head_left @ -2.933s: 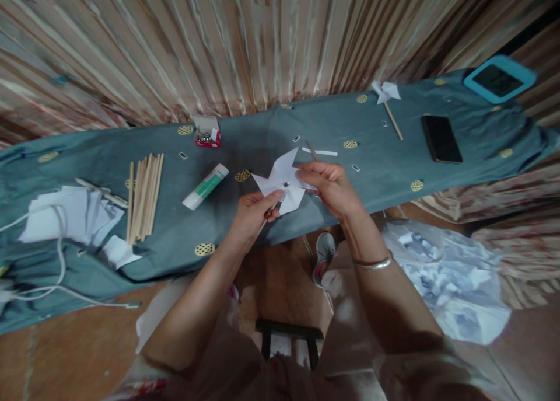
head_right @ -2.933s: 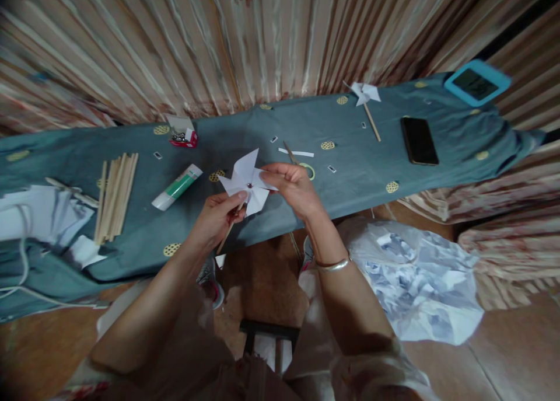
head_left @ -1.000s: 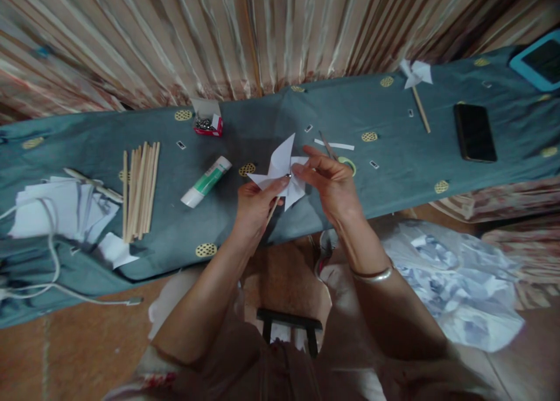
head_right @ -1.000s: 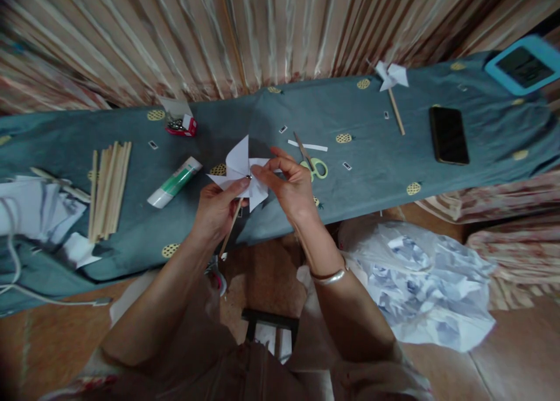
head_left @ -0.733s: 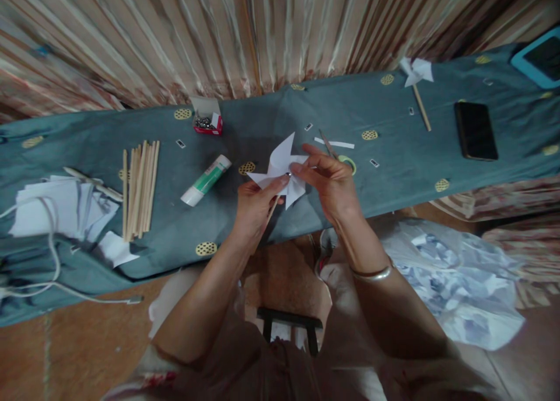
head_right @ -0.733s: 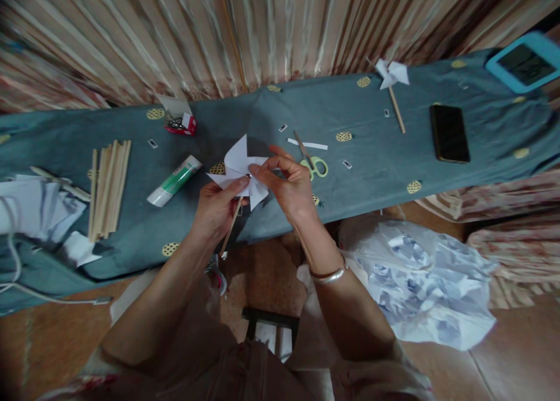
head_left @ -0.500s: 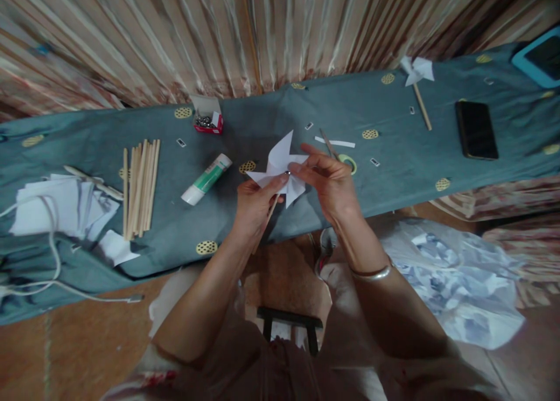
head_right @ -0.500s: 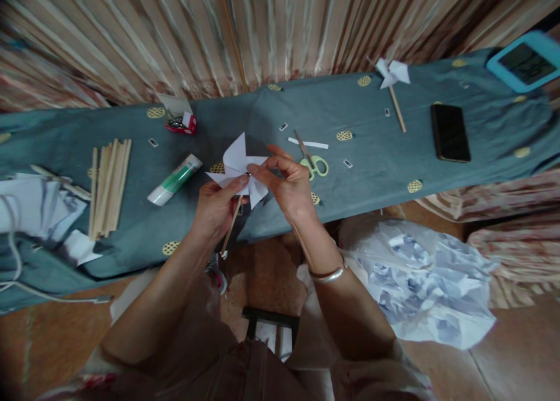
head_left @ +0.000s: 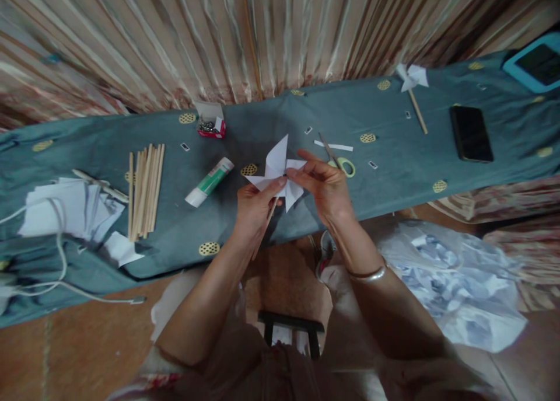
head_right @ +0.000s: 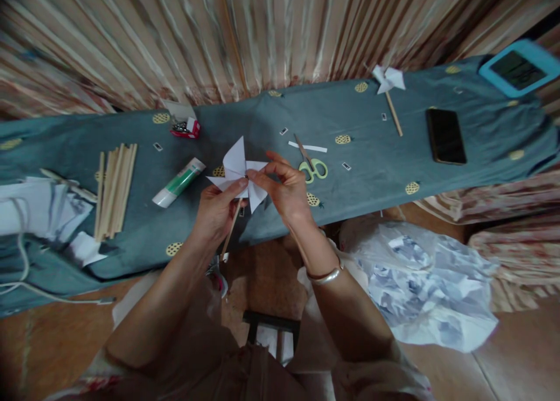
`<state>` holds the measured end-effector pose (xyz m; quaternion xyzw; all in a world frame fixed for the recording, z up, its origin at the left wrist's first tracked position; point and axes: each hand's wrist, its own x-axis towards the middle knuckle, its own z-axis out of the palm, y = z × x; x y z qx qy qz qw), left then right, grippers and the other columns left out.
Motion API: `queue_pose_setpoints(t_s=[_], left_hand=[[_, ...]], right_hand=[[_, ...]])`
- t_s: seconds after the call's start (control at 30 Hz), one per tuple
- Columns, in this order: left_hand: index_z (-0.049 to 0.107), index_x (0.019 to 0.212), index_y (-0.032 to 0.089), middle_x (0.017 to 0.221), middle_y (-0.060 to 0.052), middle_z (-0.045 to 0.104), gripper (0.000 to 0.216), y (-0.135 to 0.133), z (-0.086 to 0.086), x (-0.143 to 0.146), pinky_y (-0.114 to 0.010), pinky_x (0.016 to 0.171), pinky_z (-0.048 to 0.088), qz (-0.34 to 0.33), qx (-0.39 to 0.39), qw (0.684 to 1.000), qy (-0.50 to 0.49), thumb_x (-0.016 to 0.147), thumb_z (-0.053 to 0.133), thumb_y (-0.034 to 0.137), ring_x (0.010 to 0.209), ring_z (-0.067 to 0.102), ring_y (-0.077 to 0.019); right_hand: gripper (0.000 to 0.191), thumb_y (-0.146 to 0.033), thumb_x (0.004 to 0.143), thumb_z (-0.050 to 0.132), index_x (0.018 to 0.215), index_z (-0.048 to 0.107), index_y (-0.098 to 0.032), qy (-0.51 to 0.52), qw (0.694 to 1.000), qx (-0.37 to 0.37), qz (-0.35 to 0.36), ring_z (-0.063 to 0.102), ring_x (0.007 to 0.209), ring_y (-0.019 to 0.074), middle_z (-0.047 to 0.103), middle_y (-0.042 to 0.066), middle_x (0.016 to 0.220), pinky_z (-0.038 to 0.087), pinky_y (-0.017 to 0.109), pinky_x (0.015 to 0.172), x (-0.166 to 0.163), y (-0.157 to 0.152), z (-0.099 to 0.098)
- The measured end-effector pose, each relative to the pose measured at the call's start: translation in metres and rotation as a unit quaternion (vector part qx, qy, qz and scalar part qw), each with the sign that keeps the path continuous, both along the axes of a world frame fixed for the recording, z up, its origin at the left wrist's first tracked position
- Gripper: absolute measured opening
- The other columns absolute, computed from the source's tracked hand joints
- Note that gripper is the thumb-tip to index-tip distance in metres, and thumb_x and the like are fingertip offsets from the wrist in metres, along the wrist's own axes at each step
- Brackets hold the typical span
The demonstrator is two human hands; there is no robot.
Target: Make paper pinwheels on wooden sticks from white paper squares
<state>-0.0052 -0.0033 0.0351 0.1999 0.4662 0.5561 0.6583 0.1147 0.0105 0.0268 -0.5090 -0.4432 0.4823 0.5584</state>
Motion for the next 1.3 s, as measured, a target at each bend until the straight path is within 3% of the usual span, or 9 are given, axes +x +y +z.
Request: queue_pose_setpoints(t_s=[0.13,0.33,0.43,0.53,0.73,0.9,1.3], left_hand=[[0.072,0.066,0.014,0.061,0.001,0.067,0.035,0.0,0.003,0.0,-0.018,0.043,0.037,0.004,-0.003,1.0,-0.025,0.041,0.092,0.026,0.048,0.052,-0.0061],[0.072,0.068,0.012,0.062,0.001,0.067,0.034,0.0,0.003,-0.002,-0.017,0.042,0.037,0.006,-0.014,0.999,-0.033,0.042,0.091,0.025,0.048,0.052,-0.0056],[0.072,0.067,0.011,0.062,0.0,0.067,0.036,-0.001,0.004,-0.001,-0.017,0.043,0.038,-0.005,-0.021,0.999,-0.028,0.041,0.092,0.026,0.049,0.053,-0.0059],[0.072,0.067,0.011,0.063,0.0,0.068,0.036,-0.002,0.004,0.0,-0.018,0.044,0.039,-0.015,-0.025,0.999,-0.024,0.041,0.092,0.027,0.051,0.055,-0.0069],[0.073,0.07,0.011,0.067,-0.001,0.071,0.038,-0.002,0.003,-0.003,-0.018,0.046,0.04,-0.008,-0.032,0.999,-0.029,0.041,0.093,0.027,0.053,0.057,-0.0078],[0.074,0.071,0.012,0.067,-0.001,0.072,0.037,-0.001,0.002,-0.003,-0.018,0.046,0.042,-0.002,-0.028,0.999,-0.046,0.041,0.092,0.024,0.054,0.059,-0.0084],[0.072,0.061,0.013,0.06,0.0,0.07,0.039,0.002,0.002,0.0,-0.019,0.046,0.043,0.016,-0.043,0.999,-0.019,0.032,0.094,0.027,0.05,0.058,-0.0088]], right_hand=[[0.016,-0.033,0.069,0.081,0.061,0.068,-0.028,0.016,1.0,0.007,0.0,0.053,0.128,0.0241,0.069,0.001,0.08,0.042,0.04,0.104,0.003,-0.001,0.002],[0.013,-0.033,0.067,0.081,0.068,0.07,-0.027,0.053,0.997,0.017,-0.054,0.058,0.122,0.0225,0.073,0.002,0.095,0.046,0.037,0.101,0.013,0.002,0.005],[0.03,-0.038,0.065,0.083,0.088,0.069,-0.028,0.09,0.994,-0.017,-0.053,0.067,0.105,0.0211,0.074,0.002,0.102,0.051,0.035,0.092,0.017,0.004,0.007],[0.04,-0.044,0.064,0.083,0.097,0.067,-0.027,0.137,0.986,-0.096,0.012,0.07,0.091,0.0219,0.076,0.003,0.093,0.056,0.034,0.078,0.022,0.005,0.011],[0.037,-0.047,0.059,0.084,0.086,0.072,-0.024,0.196,0.967,-0.155,0.052,0.071,0.078,0.0178,0.076,0.002,0.088,0.057,0.028,0.068,0.02,0.002,0.014],[0.032,-0.038,0.053,0.09,0.075,0.075,-0.021,0.207,0.962,-0.147,0.102,0.07,0.075,0.017,0.076,0.0,0.074,0.055,0.029,0.074,0.0,-0.008,0.015],[0.026,-0.028,0.046,0.091,0.066,0.075,-0.021,0.221,0.963,-0.155,0.026,0.065,0.064,0.0125,0.075,-0.003,0.069,0.053,0.028,0.068,-0.008,-0.006,0.006]])
